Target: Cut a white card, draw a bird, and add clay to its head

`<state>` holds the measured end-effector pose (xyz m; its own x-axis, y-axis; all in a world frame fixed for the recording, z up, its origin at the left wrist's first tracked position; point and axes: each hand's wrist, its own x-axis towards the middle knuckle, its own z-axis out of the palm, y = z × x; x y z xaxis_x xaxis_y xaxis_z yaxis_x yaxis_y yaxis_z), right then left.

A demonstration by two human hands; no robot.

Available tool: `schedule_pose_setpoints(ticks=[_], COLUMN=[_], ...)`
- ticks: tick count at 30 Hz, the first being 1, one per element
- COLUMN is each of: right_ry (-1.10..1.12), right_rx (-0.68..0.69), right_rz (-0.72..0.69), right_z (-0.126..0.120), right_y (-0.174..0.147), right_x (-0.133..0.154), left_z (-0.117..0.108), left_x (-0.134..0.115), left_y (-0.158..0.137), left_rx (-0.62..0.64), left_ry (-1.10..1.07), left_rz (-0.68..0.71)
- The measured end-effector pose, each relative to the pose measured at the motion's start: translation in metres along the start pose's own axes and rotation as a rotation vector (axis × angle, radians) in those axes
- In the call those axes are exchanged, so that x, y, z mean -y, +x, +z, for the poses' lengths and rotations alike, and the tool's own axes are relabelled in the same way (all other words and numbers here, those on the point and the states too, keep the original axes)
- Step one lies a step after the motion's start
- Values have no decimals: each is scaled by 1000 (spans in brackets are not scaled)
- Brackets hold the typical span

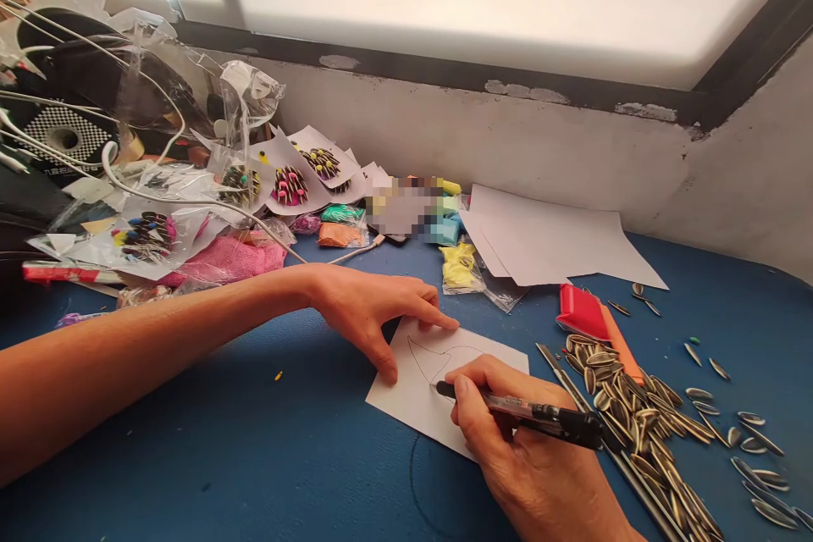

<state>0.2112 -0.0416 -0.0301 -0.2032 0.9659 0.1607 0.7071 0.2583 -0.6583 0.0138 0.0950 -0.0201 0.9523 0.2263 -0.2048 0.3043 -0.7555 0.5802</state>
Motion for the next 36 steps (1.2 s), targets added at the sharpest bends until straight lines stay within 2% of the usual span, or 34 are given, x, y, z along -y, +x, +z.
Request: schedule_pose_setpoints(ticks=[3, 6, 12, 18, 20, 25, 27, 29, 31, 33, 36], right_ry=[62, 120, 212, 117, 81, -61, -76, -68, -60, -61, -52], right_rx=[-43, -150, -290, -253, -281, -222, -183, -132, -116, -124, -138], right_rz=[80, 164, 167, 140, 150, 106, 88, 69, 46, 23, -39], right_z=[1, -1, -11, -16, -16, -11, -9, -9, -9, -10, -9], right_y=[-1, -3, -1, 2, -3, -15, -16, -14, -13, -13, -15], right_x=[6, 8, -4, -14, -19, -22, -20, -17, -16, -17, -17], left_z=[0, 1, 8, 15, 16, 19, 23, 28, 34, 41, 48], left_x=[1, 0, -8, -9, -9, -15, -19, -23, -25, -24, -21], left_y=[0, 1, 4, 7, 8, 10, 12, 14, 15, 16, 17], left_rx=[-2, -31, -219, -333, -345, -432, -477, -455, -379, -313, -290], left_ry=[7, -3, -83, -48, -17, 74, 59, -20, -83, -81, -42], left_rz=[4, 18, -112, -169, -166, -124, -62, 49, 139, 176, 204])
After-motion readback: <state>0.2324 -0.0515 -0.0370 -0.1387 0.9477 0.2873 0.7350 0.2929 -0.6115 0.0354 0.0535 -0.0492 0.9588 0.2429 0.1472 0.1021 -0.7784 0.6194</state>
